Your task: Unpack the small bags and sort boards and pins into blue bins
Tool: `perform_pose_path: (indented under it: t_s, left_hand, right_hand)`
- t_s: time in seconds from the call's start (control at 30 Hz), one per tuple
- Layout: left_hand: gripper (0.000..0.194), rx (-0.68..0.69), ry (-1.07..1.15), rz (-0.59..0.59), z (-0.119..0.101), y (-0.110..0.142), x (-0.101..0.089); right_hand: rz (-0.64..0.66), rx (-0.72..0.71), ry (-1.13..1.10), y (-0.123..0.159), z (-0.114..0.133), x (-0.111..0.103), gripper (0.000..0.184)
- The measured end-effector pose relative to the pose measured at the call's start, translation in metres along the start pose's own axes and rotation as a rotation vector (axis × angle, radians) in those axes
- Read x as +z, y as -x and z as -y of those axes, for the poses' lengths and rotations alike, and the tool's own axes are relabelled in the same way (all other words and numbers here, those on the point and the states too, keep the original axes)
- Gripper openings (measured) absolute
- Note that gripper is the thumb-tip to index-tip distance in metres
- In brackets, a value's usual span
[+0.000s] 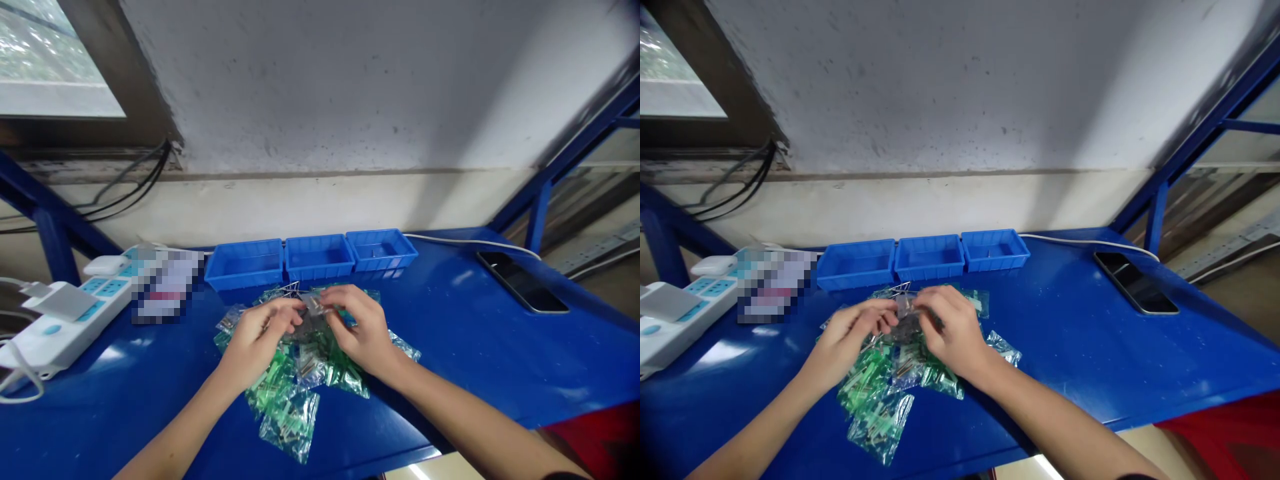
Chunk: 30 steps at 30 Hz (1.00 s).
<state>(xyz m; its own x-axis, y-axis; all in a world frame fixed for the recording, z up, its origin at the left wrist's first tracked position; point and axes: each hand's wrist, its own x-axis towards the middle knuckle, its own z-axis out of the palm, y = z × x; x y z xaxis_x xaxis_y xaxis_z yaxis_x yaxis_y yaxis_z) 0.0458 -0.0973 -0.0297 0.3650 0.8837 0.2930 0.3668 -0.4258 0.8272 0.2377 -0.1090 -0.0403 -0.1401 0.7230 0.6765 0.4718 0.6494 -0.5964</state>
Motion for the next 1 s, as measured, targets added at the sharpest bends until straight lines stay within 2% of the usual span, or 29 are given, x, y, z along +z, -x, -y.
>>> perform_pose_path:
  t_s: [0.03,0.1,0.2,0.27,0.3,0.37,0.43,0.47,0.53,0.6,0.67,0.73,0.8,0.87,0.9,0.93,1.0]
  left_hand:
    - [0.030,-0.053,0.080,-0.006,0.001,-0.001,0.000]
    - [0.025,-0.122,0.179,-0.024,0.004,-0.002,0.001]
    - [0.015,-0.147,0.196,-0.049,0.007,-0.001,0.004]
    - [0.012,-0.095,0.140,-0.092,0.007,-0.001,0.006]
    - [0.009,-0.022,0.078,-0.129,0.007,0.000,0.006]
    - [0.004,0.224,-0.113,-0.201,0.005,0.002,0.005]
    - [0.013,0.494,-0.324,-0.229,0.004,0.004,0.005]
    - [0.017,0.588,-0.409,-0.218,0.003,0.005,0.004]
    - [0.021,0.661,-0.516,-0.180,0.001,0.006,0.005]
    - [0.022,0.633,-0.561,-0.147,-0.002,0.007,0.005]
    - [0.021,0.542,-0.582,-0.106,-0.003,0.007,0.006]
    - [0.022,0.421,-0.616,-0.021,-0.002,0.007,0.005]
    - [0.025,0.336,-0.658,0.090,0.002,0.006,0.004]
    - [0.023,0.289,-0.690,0.171,0.006,0.005,0.003]
    - [0.020,0.273,-0.697,0.194,0.008,0.005,0.002]
    - [0.017,0.260,-0.699,0.209,0.010,0.004,0.002]
    - [0.016,0.252,-0.696,0.229,0.011,0.004,0.000]
  right_hand:
    - [0.016,-0.078,0.045,0.001,-0.001,0.000,0.019]
    - [0.036,-0.147,0.116,0.004,-0.002,0.000,0.025]
    - [0.040,-0.133,0.170,0.007,-0.001,0.002,0.036]
    - [0.032,-0.091,0.157,0.007,0.001,0.001,0.039]
    - [0.032,-0.059,0.130,0.006,0.003,0.000,0.037]
    - [0.066,0.029,0.007,0.002,0.008,-0.002,0.028]
    - [0.132,0.138,-0.200,0.000,0.012,-0.003,0.017]
    - [0.157,0.194,-0.300,-0.001,0.015,-0.002,0.018]
    - [0.164,0.295,-0.407,0.000,0.018,0.001,0.021]
    - [0.112,0.342,-0.359,0.000,0.020,0.003,0.016]
    - [-0.033,0.295,-0.224,-0.003,0.020,-0.002,0.010]
    - [-0.280,0.145,-0.058,-0.012,0.018,-0.014,0.007]
    - [-0.551,-0.090,0.104,-0.026,0.016,-0.031,0.018]
    - [-0.718,-0.296,0.243,-0.039,0.011,-0.045,0.027]
    - [-0.718,-0.349,0.308,-0.045,0.007,-0.048,0.029]
    - [-0.658,-0.357,0.374,-0.048,0.003,-0.049,0.028]
    - [-0.402,-0.259,0.498,-0.049,-0.008,-0.044,0.027]
